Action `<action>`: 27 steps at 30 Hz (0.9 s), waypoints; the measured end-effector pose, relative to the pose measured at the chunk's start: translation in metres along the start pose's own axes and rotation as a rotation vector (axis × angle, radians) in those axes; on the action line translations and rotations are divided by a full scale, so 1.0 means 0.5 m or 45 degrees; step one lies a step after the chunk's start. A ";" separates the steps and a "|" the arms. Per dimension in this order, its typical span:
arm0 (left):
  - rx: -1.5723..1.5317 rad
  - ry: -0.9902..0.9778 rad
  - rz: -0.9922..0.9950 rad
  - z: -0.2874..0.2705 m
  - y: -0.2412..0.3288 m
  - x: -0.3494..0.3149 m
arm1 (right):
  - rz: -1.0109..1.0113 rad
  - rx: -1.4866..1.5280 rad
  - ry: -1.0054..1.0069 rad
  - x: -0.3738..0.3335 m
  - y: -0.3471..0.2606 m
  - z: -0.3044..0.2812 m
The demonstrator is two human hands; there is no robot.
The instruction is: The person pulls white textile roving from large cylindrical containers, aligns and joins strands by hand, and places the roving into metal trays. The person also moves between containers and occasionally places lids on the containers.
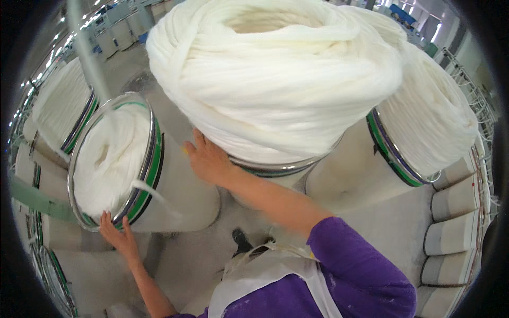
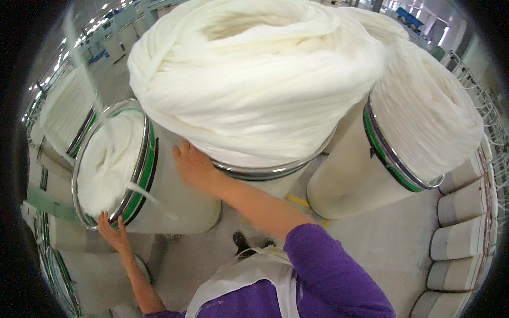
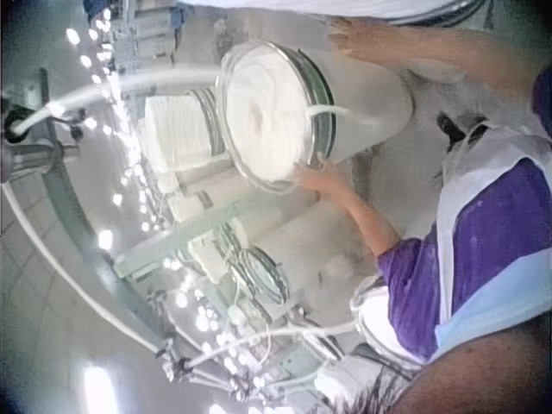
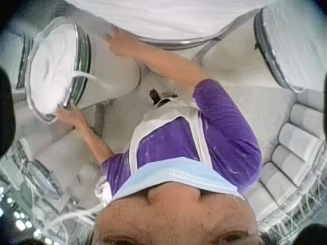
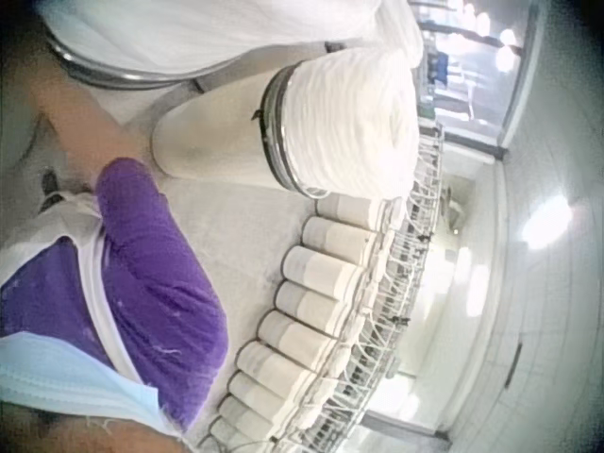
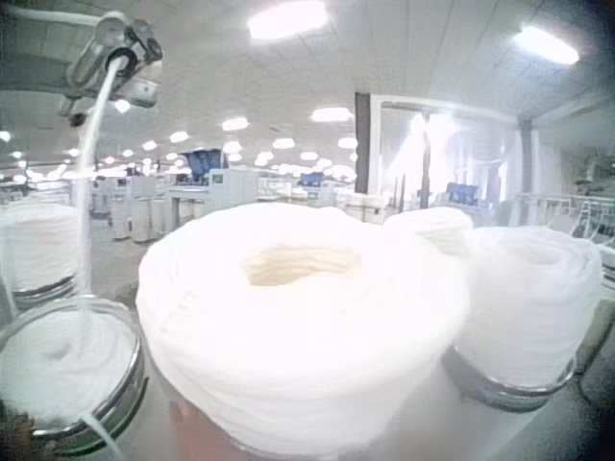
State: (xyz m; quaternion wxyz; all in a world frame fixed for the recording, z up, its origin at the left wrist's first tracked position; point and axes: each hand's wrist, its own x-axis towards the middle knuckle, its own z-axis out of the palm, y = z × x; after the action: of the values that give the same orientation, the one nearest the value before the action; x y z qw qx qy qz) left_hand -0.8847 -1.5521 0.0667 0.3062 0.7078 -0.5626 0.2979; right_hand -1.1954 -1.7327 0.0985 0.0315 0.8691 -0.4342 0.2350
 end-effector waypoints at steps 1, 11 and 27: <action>-0.071 0.056 -0.065 -0.008 0.036 -0.001 | -0.022 0.081 -0.093 -0.014 -0.001 0.001; -2.253 -0.738 -0.517 -0.085 0.545 0.125 | -0.254 0.494 -0.450 -0.202 -0.018 -0.088; -3.047 -1.074 -0.723 -0.100 0.442 0.045 | -0.024 0.672 -0.572 -0.407 0.087 -0.268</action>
State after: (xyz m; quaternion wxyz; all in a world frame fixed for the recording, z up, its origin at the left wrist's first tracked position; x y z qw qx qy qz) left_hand -1.1006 -1.5670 0.1375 0.5965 0.1292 -0.3615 -0.7049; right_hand -1.3843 -1.5744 0.1224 -0.2886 0.8813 -0.3463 0.1417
